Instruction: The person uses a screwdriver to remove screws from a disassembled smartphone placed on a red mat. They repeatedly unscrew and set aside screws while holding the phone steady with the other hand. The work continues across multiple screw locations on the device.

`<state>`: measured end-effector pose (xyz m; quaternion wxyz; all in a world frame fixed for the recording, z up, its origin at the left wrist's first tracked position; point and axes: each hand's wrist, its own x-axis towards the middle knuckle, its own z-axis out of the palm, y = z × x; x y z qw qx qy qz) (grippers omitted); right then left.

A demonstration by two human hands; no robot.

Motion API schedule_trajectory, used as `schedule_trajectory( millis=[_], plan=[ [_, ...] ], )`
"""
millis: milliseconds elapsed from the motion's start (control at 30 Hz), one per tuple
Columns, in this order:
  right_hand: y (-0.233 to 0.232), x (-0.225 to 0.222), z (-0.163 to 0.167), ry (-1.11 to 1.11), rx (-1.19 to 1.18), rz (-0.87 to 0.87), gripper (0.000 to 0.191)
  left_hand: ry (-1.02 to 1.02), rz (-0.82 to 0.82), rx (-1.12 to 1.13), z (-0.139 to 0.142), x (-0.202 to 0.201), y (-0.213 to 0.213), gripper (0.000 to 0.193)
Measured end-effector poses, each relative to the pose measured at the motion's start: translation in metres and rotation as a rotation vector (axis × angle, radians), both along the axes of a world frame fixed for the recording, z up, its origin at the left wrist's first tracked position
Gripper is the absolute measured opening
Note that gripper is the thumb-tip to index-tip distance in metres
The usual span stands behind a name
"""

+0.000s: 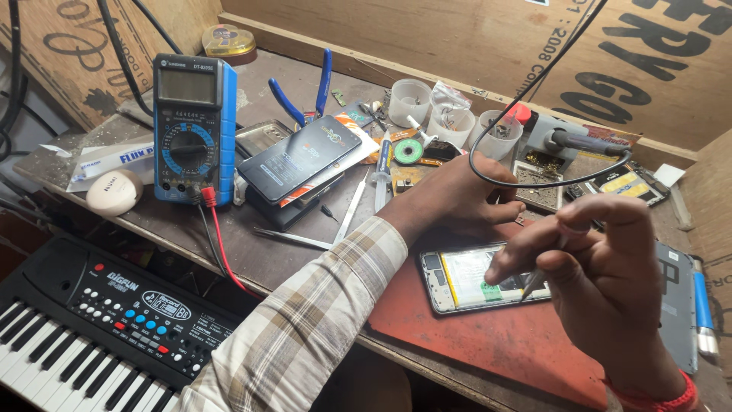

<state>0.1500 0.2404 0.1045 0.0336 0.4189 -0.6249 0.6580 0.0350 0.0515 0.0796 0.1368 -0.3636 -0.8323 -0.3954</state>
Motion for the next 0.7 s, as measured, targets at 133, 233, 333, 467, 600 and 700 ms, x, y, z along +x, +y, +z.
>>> schedule_trajectory(
  millis=[133, 233, 333, 467, 600, 700],
  plan=[
    [-0.007, -0.001, -0.015, -0.145, -0.062, 0.090, 0.035, -0.032, 0.002, -0.008, 0.005, 0.005, -0.001, 0.028],
    [-0.013, 0.003, -0.023, -0.258, -0.008, 0.232, 0.039, -0.045, -0.008, 0.011, 0.007, 0.008, -0.001, 0.029],
    [-0.020, 0.004, -0.025, -0.173, 0.089, 0.224, 0.047, -0.029, 0.001, -0.015, 0.008, 0.010, -0.001, 0.030],
    [-0.013, 0.005, -0.016, -0.180, 0.165, 0.260, 0.047, -0.028, -0.008, -0.014, 0.006, 0.008, 0.000, 0.030],
    [0.005, 0.000, -0.003, -0.011, 0.384, 0.178, 0.053, 0.003, -0.011, 0.009, 0.002, 0.005, 0.001, 0.029],
    [0.012, -0.007, -0.001, 0.038, 0.342, 0.114, 0.050, 0.029, -0.003, -0.012, 0.000, 0.001, 0.003, 0.031]
  ],
)
